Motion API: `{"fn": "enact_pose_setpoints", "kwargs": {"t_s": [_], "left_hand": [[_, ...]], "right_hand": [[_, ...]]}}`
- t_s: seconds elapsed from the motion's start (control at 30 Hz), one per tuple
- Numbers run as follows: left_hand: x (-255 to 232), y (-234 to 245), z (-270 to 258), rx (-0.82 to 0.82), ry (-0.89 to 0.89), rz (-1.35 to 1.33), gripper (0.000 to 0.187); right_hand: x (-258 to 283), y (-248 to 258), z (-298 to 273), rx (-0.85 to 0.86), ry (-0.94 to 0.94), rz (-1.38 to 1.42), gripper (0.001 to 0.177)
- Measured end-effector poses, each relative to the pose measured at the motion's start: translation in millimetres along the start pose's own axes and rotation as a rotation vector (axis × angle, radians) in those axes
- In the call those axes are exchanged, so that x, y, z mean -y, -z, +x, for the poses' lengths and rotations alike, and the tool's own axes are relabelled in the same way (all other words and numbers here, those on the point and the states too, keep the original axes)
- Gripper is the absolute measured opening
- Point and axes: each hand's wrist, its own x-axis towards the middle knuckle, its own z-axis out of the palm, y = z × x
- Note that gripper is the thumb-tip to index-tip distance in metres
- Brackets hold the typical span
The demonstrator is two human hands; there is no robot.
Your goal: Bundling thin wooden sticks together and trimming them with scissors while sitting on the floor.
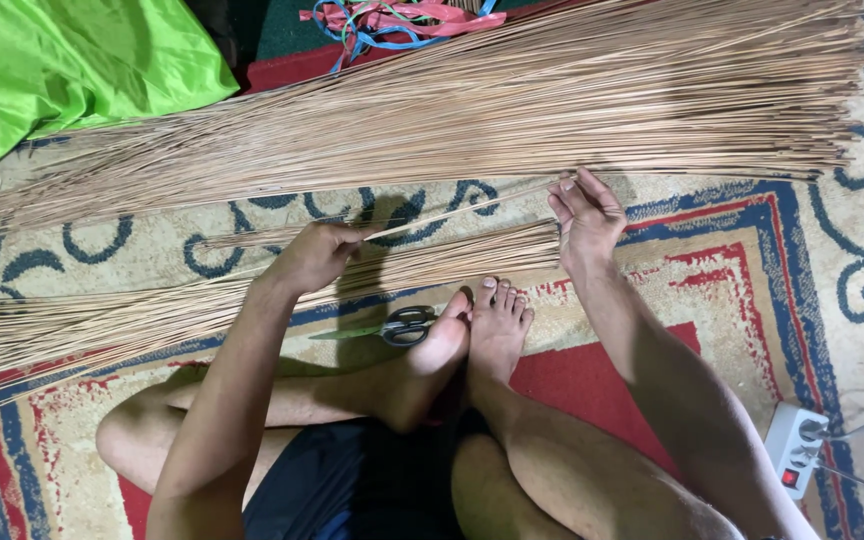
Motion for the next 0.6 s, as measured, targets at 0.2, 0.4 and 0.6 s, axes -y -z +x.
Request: {"fn": "enact_pose_setpoints", "kwargs": {"t_s": [0.2, 0.4, 0.6], "left_hand": [[1, 3, 8, 0.079, 0.088, 0.014, 0.040], [26, -4, 10, 0.155, 0.178, 0.030, 0.033], [17, 5, 21, 0.218, 0.209, 0.019, 0.028]], "right_hand": [[-3, 2, 0, -0.019, 0.018, -0.011, 0.033], [-7, 7, 3, -0.024, -0.007, -0.001, 0.028], [-1, 14, 7, -0.042, -0.074, -0.063, 0.034]]}}
